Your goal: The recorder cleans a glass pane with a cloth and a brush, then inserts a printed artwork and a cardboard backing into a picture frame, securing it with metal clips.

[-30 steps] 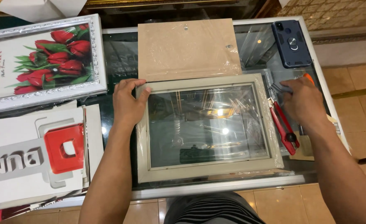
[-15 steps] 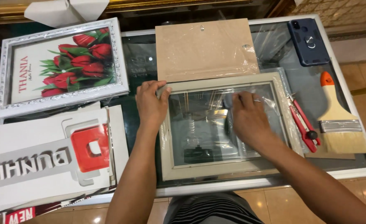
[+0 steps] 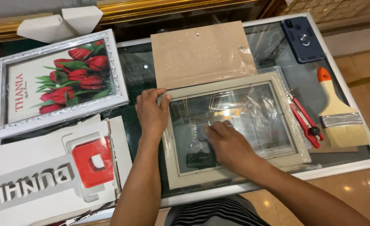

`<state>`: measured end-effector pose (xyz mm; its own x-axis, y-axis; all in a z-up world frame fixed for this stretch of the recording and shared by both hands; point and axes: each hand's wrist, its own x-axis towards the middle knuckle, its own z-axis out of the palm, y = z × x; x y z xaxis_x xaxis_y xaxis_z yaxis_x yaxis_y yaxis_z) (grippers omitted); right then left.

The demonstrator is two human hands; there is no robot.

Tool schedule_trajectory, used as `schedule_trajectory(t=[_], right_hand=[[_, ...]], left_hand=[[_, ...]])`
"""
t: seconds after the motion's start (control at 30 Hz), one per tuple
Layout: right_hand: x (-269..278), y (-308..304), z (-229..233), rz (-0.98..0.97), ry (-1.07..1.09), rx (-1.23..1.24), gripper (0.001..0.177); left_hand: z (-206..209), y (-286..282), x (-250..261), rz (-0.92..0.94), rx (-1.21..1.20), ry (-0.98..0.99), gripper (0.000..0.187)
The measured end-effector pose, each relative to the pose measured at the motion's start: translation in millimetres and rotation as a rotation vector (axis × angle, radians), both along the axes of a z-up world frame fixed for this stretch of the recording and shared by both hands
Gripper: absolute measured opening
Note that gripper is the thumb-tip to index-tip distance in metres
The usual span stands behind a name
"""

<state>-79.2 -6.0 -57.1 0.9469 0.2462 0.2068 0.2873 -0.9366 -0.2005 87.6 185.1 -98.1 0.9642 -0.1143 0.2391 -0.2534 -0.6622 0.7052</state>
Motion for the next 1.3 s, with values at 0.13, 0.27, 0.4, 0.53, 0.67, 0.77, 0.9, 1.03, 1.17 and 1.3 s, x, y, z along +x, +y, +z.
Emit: schedule_trajectory(t=[0.13, 0.27, 0.4, 0.53, 0.67, 0.77, 0.9, 1.03, 1.17, 1.3], right_hand=[[-9, -85, -1, -0.257, 0.045, -0.08, 0.027], [7, -112, -12, -0.464, 0.006, -0.034, 0.033], [48, -49, -21, -0.244, -0.111, 0.042, 0.026], [77, 17, -12, -0.043, -0.051, 0.165, 0.031], [82, 17, 3, 0.082, 0.001, 0.15, 0.03], [68, -29, -10, 0.006, -0.039, 0.071, 0.028], [42, -125, -23, -0.216, -0.088, -0.103, 0.036], [27, -160, -24, -0.306, -0.068, -0.191, 0.04], [44, -114, -35, -0.184, -0.07, -0.081, 0.029], [72, -22, -12, 0.046, -0.065, 0.035, 0.027]], left_hand=[[-2, -1, 1, 0.006, -0.01, -0.002, 0.019], [-1, -1, -2, 0.004, -0.009, -0.013, 0.017], [3, 0, -3, -0.005, -0.002, -0.005, 0.017], [3, 0, -6, -0.008, -0.004, 0.004, 0.017], [5, -1, 0, -0.014, 0.01, -0.023, 0.019], [2, 1, -5, -0.016, 0.012, 0.0, 0.018], [6, -1, -4, -0.003, -0.018, 0.003, 0.017], [5, -2, -6, -0.004, -0.019, -0.005, 0.018], [8, -2, -6, 0.001, -0.003, 0.013, 0.018], [9, -1, -5, -0.012, -0.01, -0.006, 0.016]])
